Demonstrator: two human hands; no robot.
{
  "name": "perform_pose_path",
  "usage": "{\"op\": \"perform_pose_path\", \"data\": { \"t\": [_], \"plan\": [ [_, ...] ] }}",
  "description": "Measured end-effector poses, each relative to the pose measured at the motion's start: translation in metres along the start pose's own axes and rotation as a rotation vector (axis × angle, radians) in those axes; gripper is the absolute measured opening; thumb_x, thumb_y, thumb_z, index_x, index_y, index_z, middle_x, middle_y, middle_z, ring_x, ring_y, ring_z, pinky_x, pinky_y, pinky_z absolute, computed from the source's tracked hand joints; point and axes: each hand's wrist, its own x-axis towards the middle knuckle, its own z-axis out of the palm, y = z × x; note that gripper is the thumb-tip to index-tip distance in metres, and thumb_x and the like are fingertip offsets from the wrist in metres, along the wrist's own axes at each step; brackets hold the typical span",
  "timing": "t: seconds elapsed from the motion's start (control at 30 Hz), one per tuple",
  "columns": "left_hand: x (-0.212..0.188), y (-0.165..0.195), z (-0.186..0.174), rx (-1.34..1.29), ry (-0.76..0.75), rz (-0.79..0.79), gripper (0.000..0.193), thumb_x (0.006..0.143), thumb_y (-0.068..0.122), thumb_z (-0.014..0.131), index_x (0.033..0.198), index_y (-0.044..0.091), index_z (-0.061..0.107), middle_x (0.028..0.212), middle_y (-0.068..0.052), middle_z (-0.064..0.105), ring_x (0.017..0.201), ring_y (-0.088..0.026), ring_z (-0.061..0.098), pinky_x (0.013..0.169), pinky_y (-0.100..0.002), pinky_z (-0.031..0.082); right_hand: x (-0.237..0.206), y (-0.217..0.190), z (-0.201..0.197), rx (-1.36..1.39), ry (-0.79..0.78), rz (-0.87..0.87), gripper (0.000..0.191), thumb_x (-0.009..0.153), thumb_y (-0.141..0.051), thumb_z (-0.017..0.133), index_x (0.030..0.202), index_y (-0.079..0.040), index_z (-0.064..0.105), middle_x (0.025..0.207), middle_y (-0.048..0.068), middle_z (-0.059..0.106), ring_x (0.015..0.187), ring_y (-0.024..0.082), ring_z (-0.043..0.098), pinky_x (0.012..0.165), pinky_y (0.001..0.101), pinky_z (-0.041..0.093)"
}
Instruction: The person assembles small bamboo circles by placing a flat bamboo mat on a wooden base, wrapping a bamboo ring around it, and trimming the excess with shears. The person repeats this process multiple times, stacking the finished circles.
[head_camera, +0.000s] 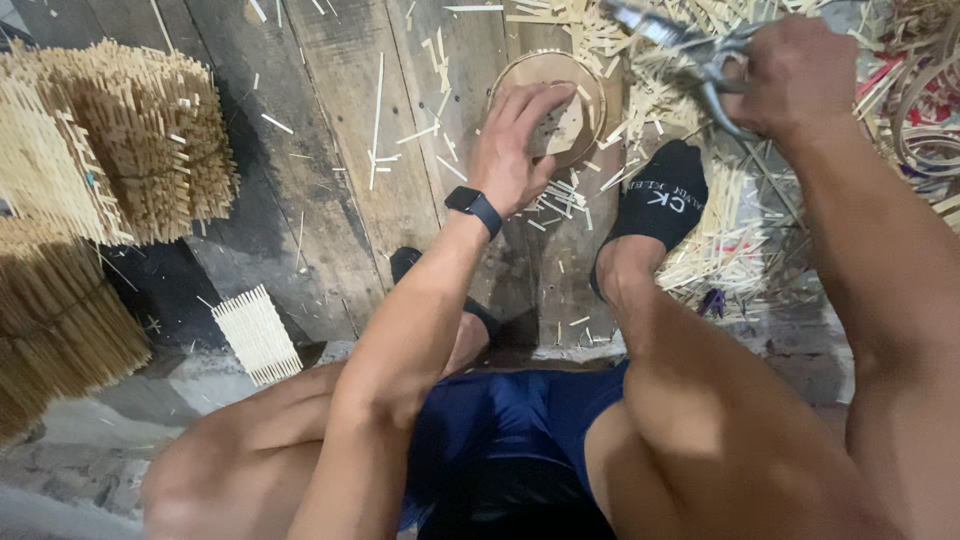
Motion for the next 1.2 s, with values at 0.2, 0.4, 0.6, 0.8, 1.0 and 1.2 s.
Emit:
{"op": "perform_pose_path", "data": {
  "t": [0.2, 0.4, 0.6, 0.8, 1.0, 1.2],
  "plan": [
    [-0.006, 0.009, 0.031, -0.001, 0.102, -0.285, 0.073, 0.079, 0.045, 0.086, 0.138, 0.012, 0.058, 0.119, -0.014, 0.064, 0.113, -0.033, 0.063, 0.099, -0.043, 0.053, -0.008, 0.024, 0.053, 0.027, 0.441, 0.307, 0.064, 0.073, -0.049, 0.09, 0.103, 0.003, 0.069, 0.104, 0.024, 0.063, 0.098, 0.038, 0.059, 0.089, 0.048, 0.048],
    [0.016, -0.039, 0.044, 0.064, 0.324, -0.368, 0.036, 0.1, 0.04, 0.068, 0.123, 0.012, 0.073, 0.118, -0.014, 0.073, 0.11, -0.028, 0.066, 0.096, -0.042, 0.053, -0.022, -0.015, 0.051, 0.524, 0.331, 0.182, 0.042, 0.087, -0.014, 0.077, 0.124, 0.003, 0.067, 0.119, 0.022, 0.064, 0.111, 0.032, 0.063, 0.097, 0.044, 0.052],
    [0.036, -0.06, 0.063, -0.303, 0.103, -0.618, 0.028, 0.091, 0.032, 0.07, 0.103, 0.008, 0.079, 0.09, -0.018, 0.078, 0.085, -0.028, 0.074, 0.08, -0.038, 0.056, 0.001, -0.095, 0.033, 1.202, -0.023, 0.135, 0.02, 0.094, -0.011, 0.08, 0.108, 0.002, 0.074, 0.092, 0.009, 0.075, 0.08, 0.011, 0.067, 0.069, 0.0272, 0.055],
    [0.039, -0.051, 0.087, -0.285, 0.298, -0.663, 0.024, 0.083, 0.028, 0.077, 0.1, 0.011, 0.082, 0.094, -0.018, 0.077, 0.087, -0.028, 0.074, 0.083, -0.037, 0.056, 0.01, -0.094, 0.036, 1.23, -0.043, 0.217, 0.015, 0.09, -0.009, 0.083, 0.092, 0.003, 0.075, 0.078, 0.007, 0.072, 0.064, 0.009, 0.064, 0.056, 0.0255, 0.053],
    [0.043, -0.053, 0.088, -0.298, 0.298, -0.74, 0.024, 0.086, 0.027, 0.077, 0.1, 0.009, 0.083, 0.093, -0.017, 0.078, 0.088, -0.027, 0.072, 0.083, -0.039, 0.057, 0.008, -0.095, 0.032, 1.321, -0.101, 0.275, 0.017, 0.094, -0.012, 0.081, 0.094, 0.003, 0.075, 0.078, 0.009, 0.071, 0.062, 0.01, 0.064, 0.052, 0.0245, 0.052],
    [0.026, -0.076, 0.061, -0.96, 0.279, -0.997, 0.029, 0.094, 0.015, 0.071, 0.118, -0.002, 0.071, 0.109, -0.011, 0.077, 0.099, -0.022, 0.072, 0.084, -0.04, 0.054, -0.012, -0.098, 0.019, 1.773, -0.357, 0.463, 0.016, 0.1, -0.009, 0.065, 0.099, 0.007, 0.065, 0.089, 0.013, 0.071, 0.071, 0.018, 0.074, 0.063, 0.0325, 0.063]
  ]
}}
